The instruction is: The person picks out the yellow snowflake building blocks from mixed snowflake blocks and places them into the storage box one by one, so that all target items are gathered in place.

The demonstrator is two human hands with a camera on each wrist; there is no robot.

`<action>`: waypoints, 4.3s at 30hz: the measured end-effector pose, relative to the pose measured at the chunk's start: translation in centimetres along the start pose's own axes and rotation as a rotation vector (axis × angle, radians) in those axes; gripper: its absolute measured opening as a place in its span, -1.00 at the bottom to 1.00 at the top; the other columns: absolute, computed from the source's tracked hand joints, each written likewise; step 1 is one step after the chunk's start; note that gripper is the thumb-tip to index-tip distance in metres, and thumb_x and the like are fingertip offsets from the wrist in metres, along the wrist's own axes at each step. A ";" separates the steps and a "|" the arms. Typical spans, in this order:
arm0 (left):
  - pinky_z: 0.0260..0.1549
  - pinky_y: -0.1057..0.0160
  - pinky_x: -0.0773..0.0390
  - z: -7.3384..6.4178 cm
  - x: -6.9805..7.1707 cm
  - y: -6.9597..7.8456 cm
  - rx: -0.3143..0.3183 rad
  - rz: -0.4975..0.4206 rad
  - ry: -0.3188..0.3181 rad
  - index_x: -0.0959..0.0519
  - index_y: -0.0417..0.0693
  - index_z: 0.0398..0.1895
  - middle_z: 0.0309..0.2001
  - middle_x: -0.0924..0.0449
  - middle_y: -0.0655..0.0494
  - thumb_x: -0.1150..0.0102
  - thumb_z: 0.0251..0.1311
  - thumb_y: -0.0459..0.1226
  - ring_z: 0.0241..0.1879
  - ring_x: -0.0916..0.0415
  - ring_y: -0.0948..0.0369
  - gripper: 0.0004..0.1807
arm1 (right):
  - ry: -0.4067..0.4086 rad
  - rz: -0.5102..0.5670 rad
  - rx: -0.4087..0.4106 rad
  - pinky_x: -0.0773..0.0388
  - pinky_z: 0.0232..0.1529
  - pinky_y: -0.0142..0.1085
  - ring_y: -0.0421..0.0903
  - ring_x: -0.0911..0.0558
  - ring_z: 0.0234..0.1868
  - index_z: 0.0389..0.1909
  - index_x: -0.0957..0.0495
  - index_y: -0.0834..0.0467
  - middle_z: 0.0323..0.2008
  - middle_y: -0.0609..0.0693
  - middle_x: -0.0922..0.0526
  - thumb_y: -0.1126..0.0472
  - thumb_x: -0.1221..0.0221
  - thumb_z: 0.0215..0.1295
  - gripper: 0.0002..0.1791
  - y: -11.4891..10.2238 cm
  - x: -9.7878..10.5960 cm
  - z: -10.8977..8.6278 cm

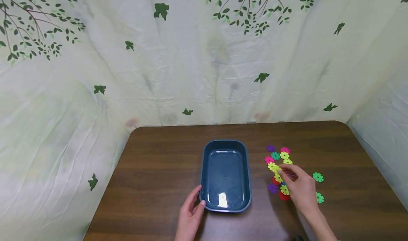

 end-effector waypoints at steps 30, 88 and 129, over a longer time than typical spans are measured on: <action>0.18 0.18 -0.43 0.1 0.1 -0.6 0.041 0.023 0.010 -0.43 -0.12 0.33 0.35 -0.35 -0.11 -0.16 0.29 -0.45 0.35 -0.25 -0.06 -0.48 | -0.127 0.218 -0.041 -0.57 -0.21 -0.56 -0.20 -0.64 -0.23 -0.15 -0.70 0.10 -0.19 -0.08 -0.71 0.32 -0.36 0.20 -0.80 -3.1 -2.6 -0.1; 0.18 0.14 -0.42 0.1 0.0 -0.5 0.041 0.042 0.028 -0.44 -0.08 0.33 0.36 -0.34 -0.10 -0.16 0.30 -0.43 0.37 -0.22 -0.05 -0.49 | -0.400 0.378 -0.128 -0.66 -0.22 -0.36 -0.15 -0.61 -0.25 -0.17 -0.68 -0.12 -0.25 -0.18 -0.62 0.42 -0.37 0.13 -0.63 -8.1 -8.1 -4.2; 0.19 0.09 -0.41 0.0 -0.2 0.0 0.011 0.020 0.019 -0.40 -0.14 0.35 0.36 -0.32 -0.18 -0.12 0.32 -0.46 0.35 -0.23 -0.07 -0.48 | -0.630 0.309 0.008 -0.63 -0.25 -0.42 -0.19 -0.57 -0.24 -0.14 -0.70 0.01 -0.23 -0.16 -0.62 0.36 -0.28 0.26 -0.78 -10.2 -12.7 -5.6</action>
Point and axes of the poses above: each hand's wrist, its own z-axis towards the middle knuckle, its own x-axis out of the back of the hand, y = z × x, the point moved 7 cm from there along z, towards the middle knuckle
